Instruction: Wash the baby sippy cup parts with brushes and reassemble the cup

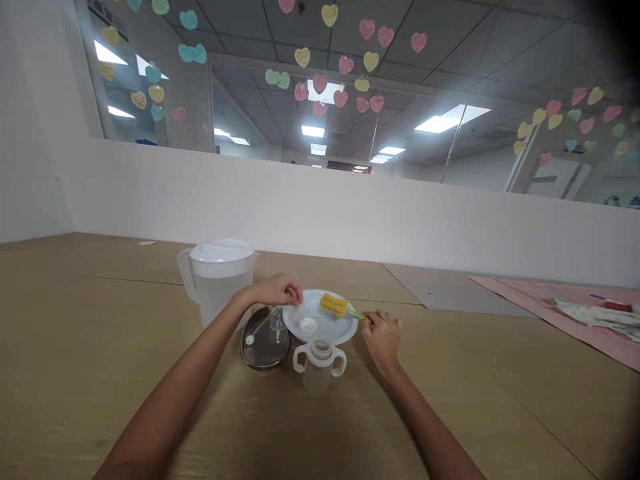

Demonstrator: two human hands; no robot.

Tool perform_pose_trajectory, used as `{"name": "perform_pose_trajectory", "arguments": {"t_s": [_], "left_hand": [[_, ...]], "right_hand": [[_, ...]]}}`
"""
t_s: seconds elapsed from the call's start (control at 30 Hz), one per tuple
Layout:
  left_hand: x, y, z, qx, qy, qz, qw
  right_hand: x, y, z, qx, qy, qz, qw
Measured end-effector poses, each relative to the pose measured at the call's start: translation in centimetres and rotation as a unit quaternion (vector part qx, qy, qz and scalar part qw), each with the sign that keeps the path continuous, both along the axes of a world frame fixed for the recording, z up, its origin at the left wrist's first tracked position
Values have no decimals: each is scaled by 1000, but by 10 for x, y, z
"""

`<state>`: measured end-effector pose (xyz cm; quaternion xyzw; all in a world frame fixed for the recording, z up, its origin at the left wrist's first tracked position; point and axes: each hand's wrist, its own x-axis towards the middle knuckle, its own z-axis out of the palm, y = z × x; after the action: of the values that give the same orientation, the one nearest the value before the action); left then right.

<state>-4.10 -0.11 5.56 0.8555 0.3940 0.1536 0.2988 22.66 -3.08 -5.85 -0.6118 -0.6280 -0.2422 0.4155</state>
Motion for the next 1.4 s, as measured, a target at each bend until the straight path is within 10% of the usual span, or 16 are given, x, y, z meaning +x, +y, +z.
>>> {"name": "perform_pose_trajectory", "arguments": {"t_s": [0.17,0.37,0.83,1.17,1.4], "left_hand": [[-8,0,-13,-133,200,30,970],[-10,14,-34,-131,216,84,964],[20,-18,-10,68,213,127,966],[58,10,-71,119,141,64,981],[35,-1,-23,106,5,45,993]], "right_hand": [[2,-1,1,1,5,5,1000],[2,-1,2,-10,3,7,1000],[2,2,0,-7,-3,13,1000],[1,-3,4,15,-5,37,999],[0,-5,4,60,-3,52,997]]}}
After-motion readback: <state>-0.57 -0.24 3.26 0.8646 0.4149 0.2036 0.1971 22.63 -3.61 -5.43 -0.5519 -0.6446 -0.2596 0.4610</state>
